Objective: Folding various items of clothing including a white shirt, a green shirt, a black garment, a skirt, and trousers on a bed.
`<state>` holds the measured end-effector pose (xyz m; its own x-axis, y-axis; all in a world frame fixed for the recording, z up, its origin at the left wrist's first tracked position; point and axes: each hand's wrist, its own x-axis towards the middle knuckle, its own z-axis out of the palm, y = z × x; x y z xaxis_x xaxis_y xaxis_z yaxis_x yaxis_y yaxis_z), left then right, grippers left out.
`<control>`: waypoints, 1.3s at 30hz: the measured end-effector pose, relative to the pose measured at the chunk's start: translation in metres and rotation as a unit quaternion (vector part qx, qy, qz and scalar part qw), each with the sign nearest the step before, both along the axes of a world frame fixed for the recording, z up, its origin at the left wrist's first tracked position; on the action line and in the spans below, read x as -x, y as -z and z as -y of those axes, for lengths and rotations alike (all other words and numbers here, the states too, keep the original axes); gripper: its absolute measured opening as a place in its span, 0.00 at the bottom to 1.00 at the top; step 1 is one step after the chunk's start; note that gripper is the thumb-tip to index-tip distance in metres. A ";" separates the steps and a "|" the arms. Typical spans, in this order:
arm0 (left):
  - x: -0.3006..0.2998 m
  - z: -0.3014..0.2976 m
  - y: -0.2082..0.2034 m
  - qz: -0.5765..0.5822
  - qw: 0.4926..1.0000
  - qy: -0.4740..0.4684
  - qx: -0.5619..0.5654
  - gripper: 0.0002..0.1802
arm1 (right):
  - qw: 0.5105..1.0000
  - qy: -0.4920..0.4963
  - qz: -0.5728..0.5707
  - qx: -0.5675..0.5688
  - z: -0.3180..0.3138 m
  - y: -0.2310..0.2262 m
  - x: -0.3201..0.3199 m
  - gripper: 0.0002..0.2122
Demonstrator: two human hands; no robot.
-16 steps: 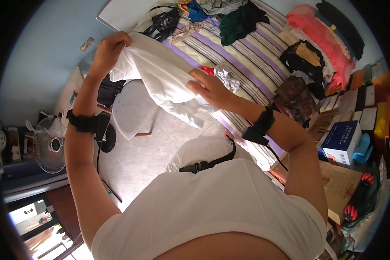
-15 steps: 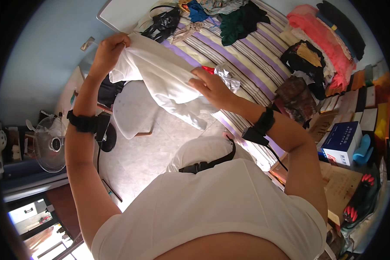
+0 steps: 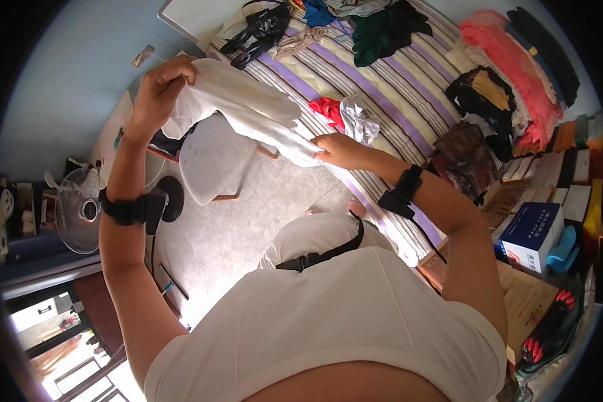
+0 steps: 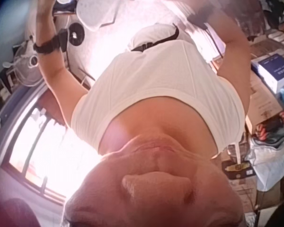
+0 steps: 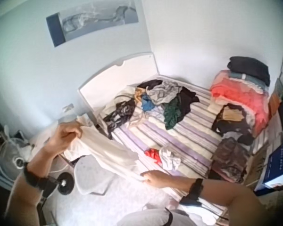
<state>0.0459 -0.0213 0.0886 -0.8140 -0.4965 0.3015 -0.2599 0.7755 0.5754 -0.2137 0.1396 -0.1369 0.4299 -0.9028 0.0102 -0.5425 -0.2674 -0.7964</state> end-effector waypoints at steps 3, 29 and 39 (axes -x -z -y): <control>-0.003 -0.005 -0.003 -0.022 1.000 -0.004 -0.002 0.09 | 0.998 0.019 0.001 -0.061 0.009 -0.005 -0.001 0.15; -0.073 0.019 0.048 0.056 0.982 -0.152 0.095 0.06 | 0.868 0.225 -0.101 0.431 0.073 -0.130 0.075 0.11; -0.064 0.028 0.058 -0.156 0.942 -0.295 0.046 0.11 | 0.952 0.142 -0.167 0.214 0.031 -0.232 0.061 0.24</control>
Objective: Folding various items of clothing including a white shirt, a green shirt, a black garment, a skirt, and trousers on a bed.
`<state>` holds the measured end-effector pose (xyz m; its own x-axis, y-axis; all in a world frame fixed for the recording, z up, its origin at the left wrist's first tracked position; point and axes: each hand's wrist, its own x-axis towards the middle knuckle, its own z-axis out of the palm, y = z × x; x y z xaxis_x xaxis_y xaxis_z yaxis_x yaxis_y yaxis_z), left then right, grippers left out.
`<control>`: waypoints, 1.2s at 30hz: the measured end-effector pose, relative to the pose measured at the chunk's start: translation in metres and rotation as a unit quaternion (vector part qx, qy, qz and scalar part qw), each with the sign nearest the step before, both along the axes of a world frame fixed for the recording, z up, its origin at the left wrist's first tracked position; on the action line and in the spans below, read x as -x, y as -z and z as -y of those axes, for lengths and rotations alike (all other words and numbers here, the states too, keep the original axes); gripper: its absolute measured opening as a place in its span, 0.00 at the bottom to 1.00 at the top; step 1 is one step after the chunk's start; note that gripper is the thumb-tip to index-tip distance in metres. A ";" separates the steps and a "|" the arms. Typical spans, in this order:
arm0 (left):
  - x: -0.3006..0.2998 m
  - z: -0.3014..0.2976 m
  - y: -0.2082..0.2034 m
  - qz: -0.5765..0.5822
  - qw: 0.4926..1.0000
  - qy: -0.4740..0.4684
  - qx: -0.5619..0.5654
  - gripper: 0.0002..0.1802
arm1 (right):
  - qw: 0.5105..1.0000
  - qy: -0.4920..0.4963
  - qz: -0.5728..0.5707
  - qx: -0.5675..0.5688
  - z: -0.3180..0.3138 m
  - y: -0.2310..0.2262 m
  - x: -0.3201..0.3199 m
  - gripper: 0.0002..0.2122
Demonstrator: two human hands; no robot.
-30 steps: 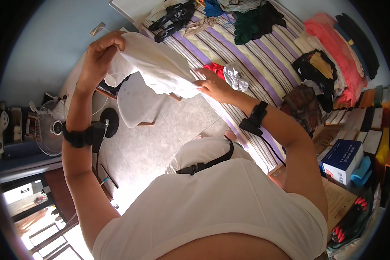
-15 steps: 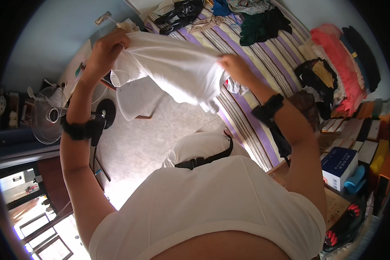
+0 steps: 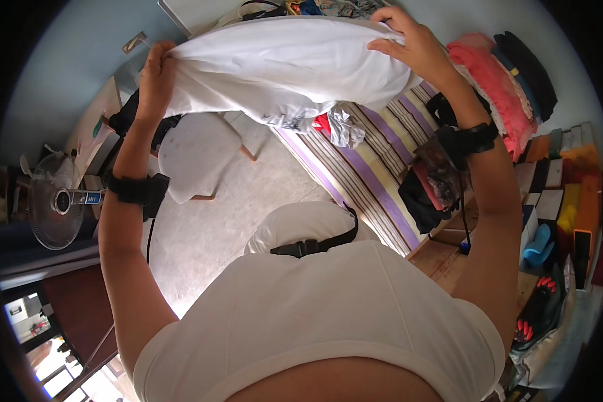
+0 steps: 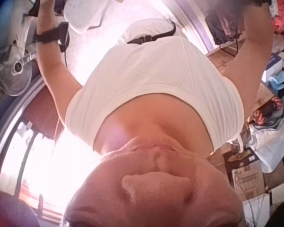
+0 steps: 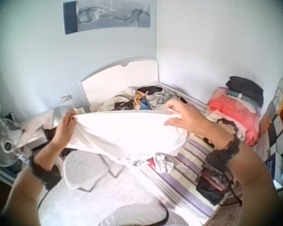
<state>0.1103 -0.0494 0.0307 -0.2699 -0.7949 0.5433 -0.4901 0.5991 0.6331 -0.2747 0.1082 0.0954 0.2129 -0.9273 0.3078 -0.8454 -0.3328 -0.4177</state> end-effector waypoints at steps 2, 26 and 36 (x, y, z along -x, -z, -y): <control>0.004 -0.006 -0.007 -0.010 0.998 0.029 0.055 0.12 | 0.992 0.000 0.035 0.120 -0.006 0.003 -0.014 0.20; 0.190 0.040 0.136 0.296 0.882 0.360 -0.072 0.15 | 0.943 0.250 -0.165 -0.146 -0.114 0.182 0.167 0.18; 0.343 0.077 0.048 0.169 0.855 0.371 0.319 0.22 | 0.800 0.552 -0.205 0.113 -0.086 0.122 0.259 0.13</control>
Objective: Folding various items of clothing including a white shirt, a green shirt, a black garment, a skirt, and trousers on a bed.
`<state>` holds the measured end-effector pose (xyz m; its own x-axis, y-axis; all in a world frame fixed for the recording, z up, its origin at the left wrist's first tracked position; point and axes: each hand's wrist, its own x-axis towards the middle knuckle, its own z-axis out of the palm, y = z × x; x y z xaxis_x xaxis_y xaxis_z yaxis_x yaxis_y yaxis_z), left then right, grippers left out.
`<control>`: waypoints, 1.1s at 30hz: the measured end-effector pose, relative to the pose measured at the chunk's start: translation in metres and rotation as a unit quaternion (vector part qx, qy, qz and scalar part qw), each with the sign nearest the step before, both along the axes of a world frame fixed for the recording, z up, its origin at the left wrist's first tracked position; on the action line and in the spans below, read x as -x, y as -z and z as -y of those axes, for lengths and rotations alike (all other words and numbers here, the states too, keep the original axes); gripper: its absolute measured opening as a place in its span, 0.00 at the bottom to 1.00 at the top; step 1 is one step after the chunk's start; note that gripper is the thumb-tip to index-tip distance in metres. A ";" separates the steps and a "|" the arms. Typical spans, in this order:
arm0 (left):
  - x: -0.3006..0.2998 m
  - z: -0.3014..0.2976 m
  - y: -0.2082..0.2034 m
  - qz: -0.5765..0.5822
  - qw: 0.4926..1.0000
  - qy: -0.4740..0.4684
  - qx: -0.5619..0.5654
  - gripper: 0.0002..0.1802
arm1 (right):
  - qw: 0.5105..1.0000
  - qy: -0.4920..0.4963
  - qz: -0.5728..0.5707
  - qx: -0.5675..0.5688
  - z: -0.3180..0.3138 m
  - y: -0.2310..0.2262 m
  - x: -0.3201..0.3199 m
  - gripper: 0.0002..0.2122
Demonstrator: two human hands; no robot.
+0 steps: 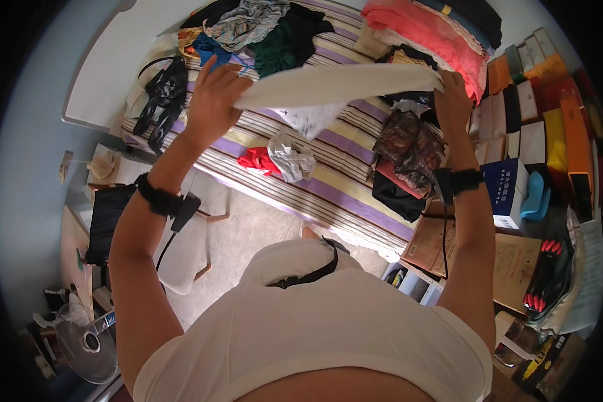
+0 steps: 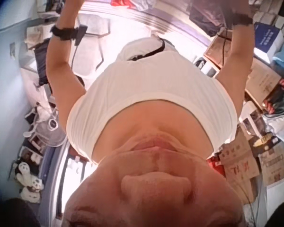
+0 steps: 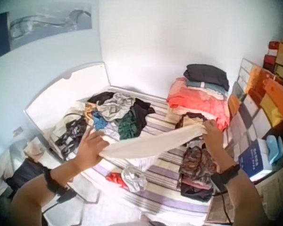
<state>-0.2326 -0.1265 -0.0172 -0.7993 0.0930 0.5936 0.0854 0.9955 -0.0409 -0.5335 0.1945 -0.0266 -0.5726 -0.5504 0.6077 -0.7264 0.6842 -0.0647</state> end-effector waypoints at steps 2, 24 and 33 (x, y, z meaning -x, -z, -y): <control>0.003 -0.008 0.015 0.007 1.000 0.012 0.009 0.24 | 0.998 -0.029 -0.043 0.026 -0.013 0.012 0.002 0.14; -0.153 -0.063 0.447 0.455 0.852 0.221 -0.137 0.07 | 0.896 -0.183 0.309 -0.262 0.002 0.376 -0.214 0.08; -0.149 -0.066 0.454 0.423 0.855 0.187 -0.235 0.11 | 0.828 -0.318 0.401 -0.227 0.074 0.426 -0.258 0.25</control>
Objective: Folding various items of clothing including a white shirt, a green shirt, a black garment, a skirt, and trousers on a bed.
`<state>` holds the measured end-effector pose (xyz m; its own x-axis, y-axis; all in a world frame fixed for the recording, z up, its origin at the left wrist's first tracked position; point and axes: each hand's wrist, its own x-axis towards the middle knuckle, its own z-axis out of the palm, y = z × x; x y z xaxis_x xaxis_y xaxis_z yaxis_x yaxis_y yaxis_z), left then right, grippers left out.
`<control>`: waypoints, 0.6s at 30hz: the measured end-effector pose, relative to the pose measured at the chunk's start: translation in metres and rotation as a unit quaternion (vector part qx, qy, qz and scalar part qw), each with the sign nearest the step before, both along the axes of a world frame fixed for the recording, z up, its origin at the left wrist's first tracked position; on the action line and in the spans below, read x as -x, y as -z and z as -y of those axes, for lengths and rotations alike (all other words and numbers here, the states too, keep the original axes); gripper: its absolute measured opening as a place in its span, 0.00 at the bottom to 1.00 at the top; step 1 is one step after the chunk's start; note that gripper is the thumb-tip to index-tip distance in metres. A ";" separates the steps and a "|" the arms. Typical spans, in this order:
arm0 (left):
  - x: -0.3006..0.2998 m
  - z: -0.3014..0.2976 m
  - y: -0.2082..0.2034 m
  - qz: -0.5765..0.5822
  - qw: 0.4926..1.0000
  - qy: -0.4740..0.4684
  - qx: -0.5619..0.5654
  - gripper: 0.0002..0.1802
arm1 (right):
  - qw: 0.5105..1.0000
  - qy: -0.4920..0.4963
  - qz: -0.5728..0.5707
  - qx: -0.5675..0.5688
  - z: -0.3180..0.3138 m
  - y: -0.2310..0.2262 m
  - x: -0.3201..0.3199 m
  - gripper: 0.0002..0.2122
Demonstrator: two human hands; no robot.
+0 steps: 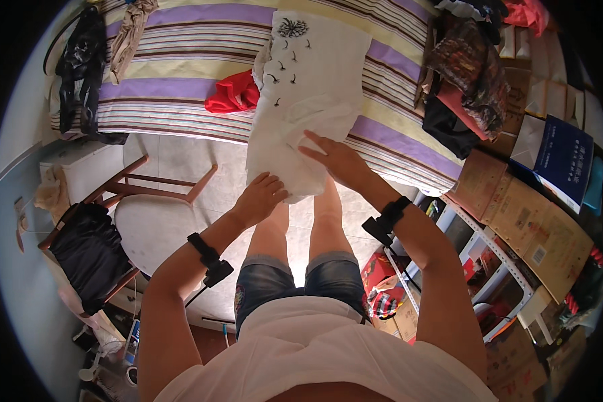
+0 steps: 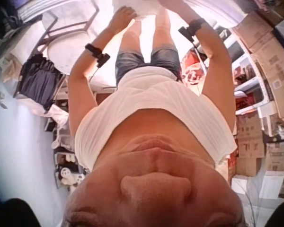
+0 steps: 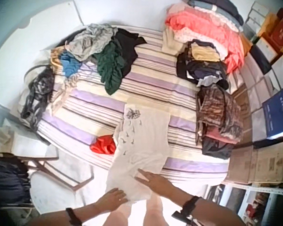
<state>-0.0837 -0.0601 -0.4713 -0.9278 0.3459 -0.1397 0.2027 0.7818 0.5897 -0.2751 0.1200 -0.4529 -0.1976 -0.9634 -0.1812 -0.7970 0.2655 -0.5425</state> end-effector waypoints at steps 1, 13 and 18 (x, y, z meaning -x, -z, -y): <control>0.007 0.001 -0.008 0.017 0.999 -0.016 -0.040 0.11 | 0.998 0.057 0.003 -0.018 -0.006 0.005 0.001 0.26; 0.244 0.087 -0.106 -0.156 0.934 -0.296 -0.126 0.11 | 0.953 0.282 0.105 -0.047 -0.083 0.053 0.073 0.31; 0.319 0.113 -0.075 -0.348 0.884 -0.309 -0.047 0.20 | 0.865 0.435 0.248 -0.030 -0.063 0.061 0.109 0.30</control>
